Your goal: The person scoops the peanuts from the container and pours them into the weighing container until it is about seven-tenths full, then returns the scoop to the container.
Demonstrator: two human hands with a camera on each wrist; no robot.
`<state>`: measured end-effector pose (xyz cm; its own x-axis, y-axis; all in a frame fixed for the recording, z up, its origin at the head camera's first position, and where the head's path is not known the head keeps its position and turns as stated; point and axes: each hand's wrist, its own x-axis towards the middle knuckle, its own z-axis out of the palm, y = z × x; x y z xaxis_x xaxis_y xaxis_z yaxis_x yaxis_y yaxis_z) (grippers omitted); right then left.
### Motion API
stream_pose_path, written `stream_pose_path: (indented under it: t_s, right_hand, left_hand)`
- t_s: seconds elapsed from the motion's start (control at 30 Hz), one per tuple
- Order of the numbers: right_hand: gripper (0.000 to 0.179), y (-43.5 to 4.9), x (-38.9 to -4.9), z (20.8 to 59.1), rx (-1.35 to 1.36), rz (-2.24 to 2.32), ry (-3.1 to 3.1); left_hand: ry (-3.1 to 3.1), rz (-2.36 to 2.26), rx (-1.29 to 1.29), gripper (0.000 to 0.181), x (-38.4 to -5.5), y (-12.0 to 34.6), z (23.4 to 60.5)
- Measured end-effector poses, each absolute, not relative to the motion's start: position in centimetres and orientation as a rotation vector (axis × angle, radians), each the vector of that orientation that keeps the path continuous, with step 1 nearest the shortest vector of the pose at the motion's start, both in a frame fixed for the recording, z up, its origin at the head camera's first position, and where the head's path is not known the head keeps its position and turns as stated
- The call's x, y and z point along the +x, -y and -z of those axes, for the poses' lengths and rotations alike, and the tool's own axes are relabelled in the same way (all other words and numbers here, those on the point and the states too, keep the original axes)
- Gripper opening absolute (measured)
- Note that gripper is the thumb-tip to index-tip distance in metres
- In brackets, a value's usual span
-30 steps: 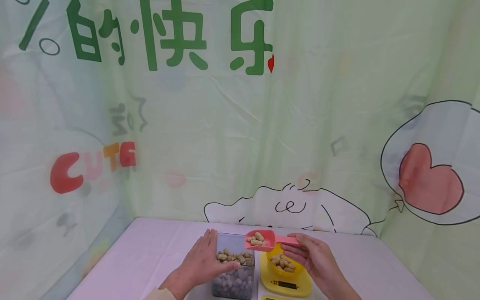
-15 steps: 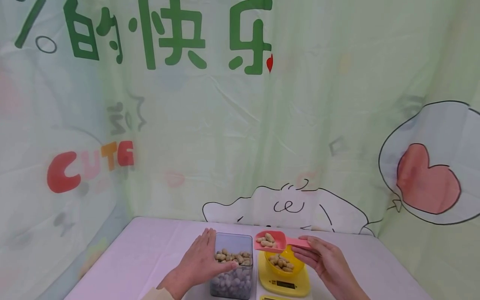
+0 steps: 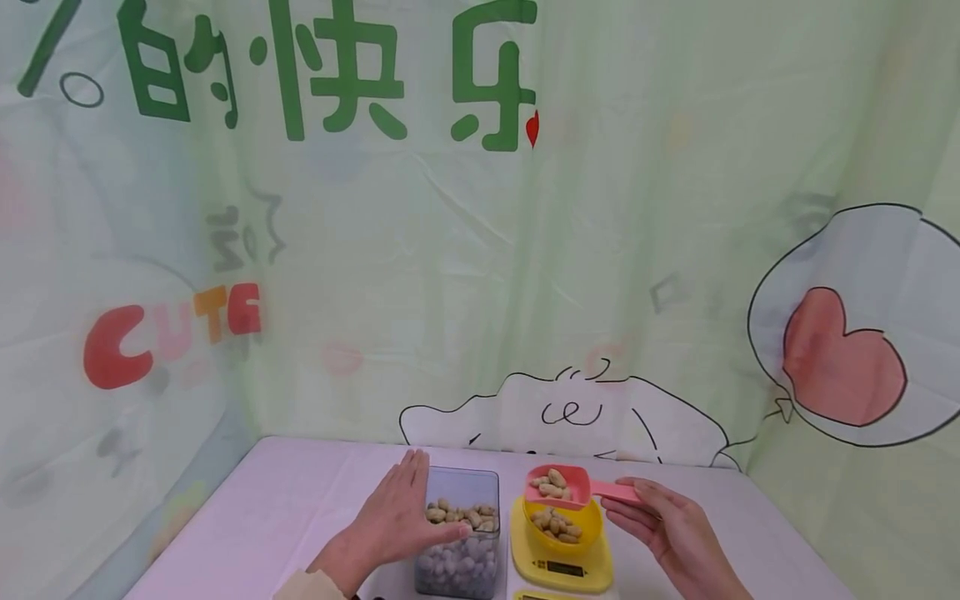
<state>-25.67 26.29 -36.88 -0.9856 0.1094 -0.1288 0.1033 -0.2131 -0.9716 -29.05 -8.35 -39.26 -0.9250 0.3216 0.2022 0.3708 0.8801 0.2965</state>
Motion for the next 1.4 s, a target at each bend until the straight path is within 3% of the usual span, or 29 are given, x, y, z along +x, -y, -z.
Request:
stream_pose_path:
  t_s: [0.2, 0.57, 1.4]
  right_hand:
    - [0.053, -27.2, -25.6, 37.1, -0.275, -2.427, 1.964]
    - [0.052, -28.1, -25.7, 37.3, -0.295, -2.418, 1.967]
    - [0.051, -29.2, -25.5, 37.9, -0.365, -2.401, 1.931]
  left_hand:
    - [2.904, 0.542, -0.562, 0.119, -29.3, 7.7, 39.0]
    - [2.895, 0.555, -0.691, 0.099, -29.6, 4.6, 37.3]
    - [2.889, 0.264, -0.923, 0.085, -30.1, -2.2, 37.8]
